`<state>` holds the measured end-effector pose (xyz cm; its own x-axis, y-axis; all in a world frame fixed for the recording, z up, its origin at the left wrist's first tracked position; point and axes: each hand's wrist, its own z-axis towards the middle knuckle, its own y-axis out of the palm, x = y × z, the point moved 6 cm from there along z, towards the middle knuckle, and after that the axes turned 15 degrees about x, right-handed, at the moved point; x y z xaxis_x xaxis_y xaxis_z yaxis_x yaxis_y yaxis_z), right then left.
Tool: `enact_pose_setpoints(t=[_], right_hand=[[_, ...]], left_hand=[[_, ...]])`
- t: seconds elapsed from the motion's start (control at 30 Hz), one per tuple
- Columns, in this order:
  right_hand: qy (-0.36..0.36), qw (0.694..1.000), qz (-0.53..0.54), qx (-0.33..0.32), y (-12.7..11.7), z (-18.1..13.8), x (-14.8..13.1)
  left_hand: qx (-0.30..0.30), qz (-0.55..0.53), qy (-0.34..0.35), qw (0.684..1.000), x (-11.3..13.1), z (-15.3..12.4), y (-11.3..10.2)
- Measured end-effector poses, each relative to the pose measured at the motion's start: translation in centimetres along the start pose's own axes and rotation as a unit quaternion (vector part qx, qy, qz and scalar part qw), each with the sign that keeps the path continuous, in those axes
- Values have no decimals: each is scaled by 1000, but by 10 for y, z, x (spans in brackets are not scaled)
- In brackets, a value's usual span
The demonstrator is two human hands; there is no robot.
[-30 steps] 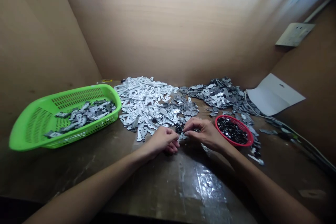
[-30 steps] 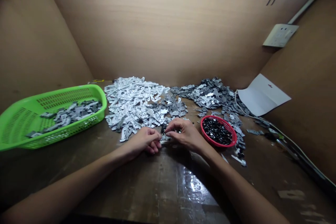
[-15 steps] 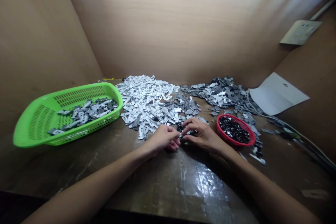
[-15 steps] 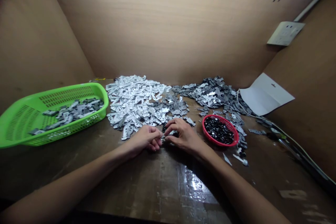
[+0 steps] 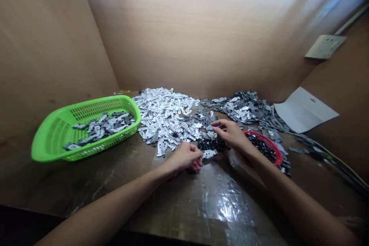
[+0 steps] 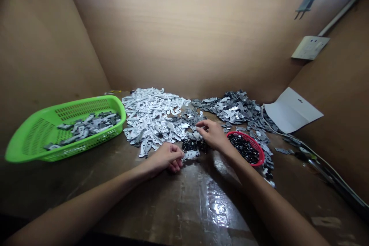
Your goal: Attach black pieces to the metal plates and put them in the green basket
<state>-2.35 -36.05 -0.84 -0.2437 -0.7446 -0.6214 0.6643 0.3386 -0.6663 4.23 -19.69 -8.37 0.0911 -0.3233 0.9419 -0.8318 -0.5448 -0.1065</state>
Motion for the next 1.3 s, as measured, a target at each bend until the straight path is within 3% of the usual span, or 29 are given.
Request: enact_pose_setpoints(t=[0.17, 0.23, 0.43, 0.53, 0.6, 0.67, 0.73, 0.83, 0.9, 1.17, 1.3], right_hand=[[-32, 994, -22, -104, 64, 69, -32], [4, 989, -53, -139, 98, 99, -45], [77, 979, -92, -165, 195, 165, -87], [75, 982, -100, -140, 228, 177, -99], [63, 986, -100, -114, 238, 180, -100], [43, 990, -96, -91, 237, 182, -98], [18, 993, -90, -76, 227, 183, -94], [-16, 994, -78, -73, 201, 182, -87], [-33, 994, -67, -84, 180, 175, -84], [-136, 976, -20, -168, 113, 80, -79], [-191, 974, 3, -121, 88, 47, -71]], left_hand=[[-2, -6, 7, 1000, -4, 2, 0], [-5, -9, 3, 1000, -3, 1, 0], [-10, -10, -33, 999, -4, 0, -2], [19, 8, 29, 999, -2, 4, -7], [36, 22, 74, 996, 0, 4, -10], [36, 23, 67, 997, -1, 4, -9], [13, 5, 17, 1000, -5, 3, -6], [-24, -25, -42, 999, -6, 1, 0], [-28, -24, -40, 999, -4, 0, 1], [-26, -12, -1, 1000, -4, 0, 0], [-31, -7, 7, 999, -3, 0, 0]])
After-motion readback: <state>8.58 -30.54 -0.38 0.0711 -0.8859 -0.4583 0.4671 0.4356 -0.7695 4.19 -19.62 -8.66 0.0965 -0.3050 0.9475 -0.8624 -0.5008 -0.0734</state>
